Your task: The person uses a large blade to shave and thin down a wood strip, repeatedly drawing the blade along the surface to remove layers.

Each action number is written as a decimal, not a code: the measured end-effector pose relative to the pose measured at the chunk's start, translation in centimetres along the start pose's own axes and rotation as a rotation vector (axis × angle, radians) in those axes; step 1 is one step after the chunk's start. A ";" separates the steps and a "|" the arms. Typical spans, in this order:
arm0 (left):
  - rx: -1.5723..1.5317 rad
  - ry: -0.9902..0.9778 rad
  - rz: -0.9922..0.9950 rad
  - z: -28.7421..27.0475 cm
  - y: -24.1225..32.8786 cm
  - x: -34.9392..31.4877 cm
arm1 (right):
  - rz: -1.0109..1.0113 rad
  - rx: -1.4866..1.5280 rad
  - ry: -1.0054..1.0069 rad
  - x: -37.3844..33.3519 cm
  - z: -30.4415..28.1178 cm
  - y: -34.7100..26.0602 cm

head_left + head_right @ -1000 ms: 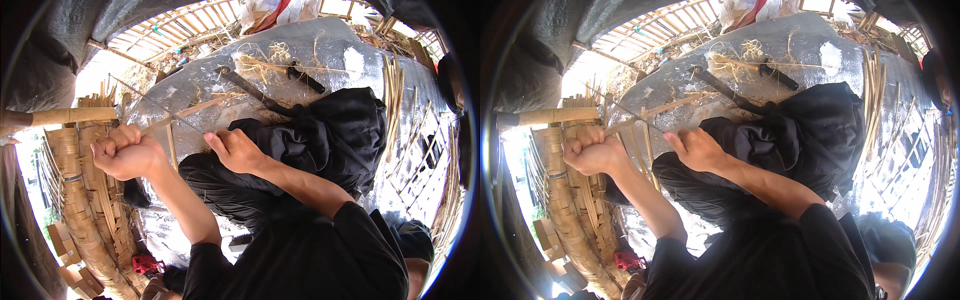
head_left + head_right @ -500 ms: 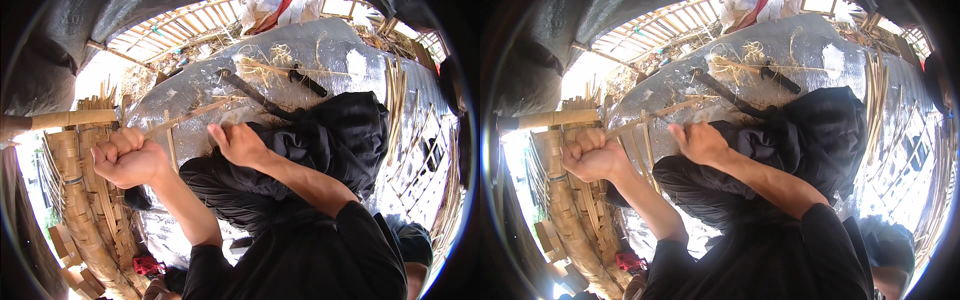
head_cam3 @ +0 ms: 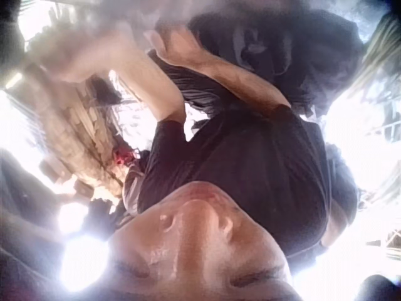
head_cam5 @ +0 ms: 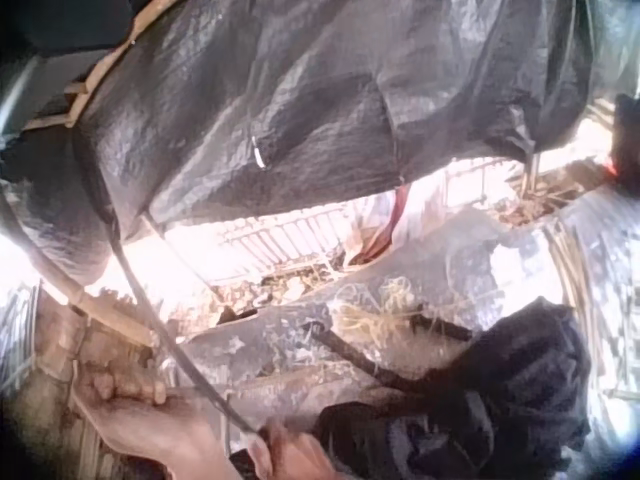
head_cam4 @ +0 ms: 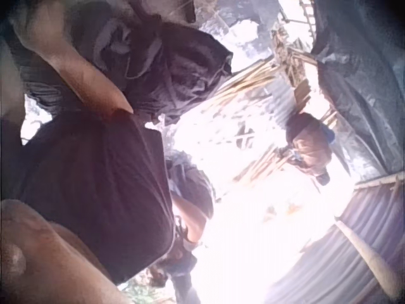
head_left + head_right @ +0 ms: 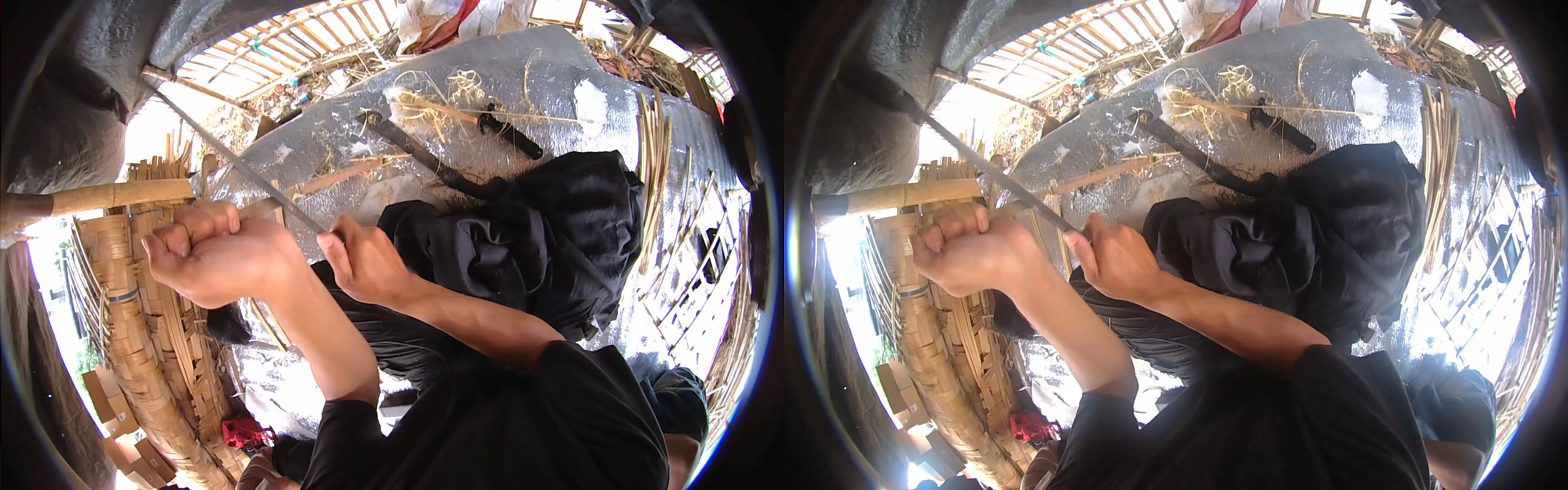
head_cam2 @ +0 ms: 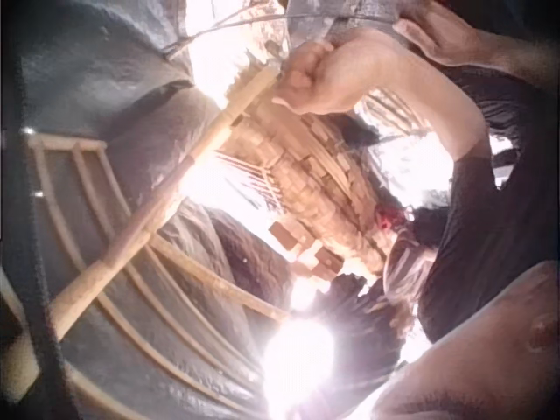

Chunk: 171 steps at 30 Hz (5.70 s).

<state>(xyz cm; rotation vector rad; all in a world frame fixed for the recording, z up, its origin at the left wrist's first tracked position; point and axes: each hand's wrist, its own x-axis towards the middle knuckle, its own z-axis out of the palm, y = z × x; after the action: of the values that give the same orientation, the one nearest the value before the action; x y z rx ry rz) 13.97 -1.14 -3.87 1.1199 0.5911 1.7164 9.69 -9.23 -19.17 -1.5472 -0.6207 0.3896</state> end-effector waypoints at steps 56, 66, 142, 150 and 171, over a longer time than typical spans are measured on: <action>-0.284 -0.485 -0.187 -5.3 -0.4 3.5 | 0.248 -0.240 -0.102 1.5 -3.8 6.6; -0.065 -0.339 -0.110 -6.4 -1.0 5.0 | 0.150 -0.177 -0.079 1.4 -2.4 3.9; -0.632 0.321 -0.380 -30.6 6.1 13.6 | 0.315 0.395 -0.268 6.6 -16.4 2.3; -0.458 0.480 -0.231 -33.3 9.1 13.7 | 0.428 -0.135 -0.729 7.3 -17.5 8.6; -0.267 0.565 -0.844 -30.8 0.2 5.5 | -0.040 0.559 -0.040 4.8 -14.2 -4.9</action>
<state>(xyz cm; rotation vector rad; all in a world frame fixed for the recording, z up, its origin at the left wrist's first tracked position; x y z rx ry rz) -13.86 6.91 -15.61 0.1083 0.9725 1.2713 21.24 -17.76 -12.58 -0.9943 -0.5166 0.5140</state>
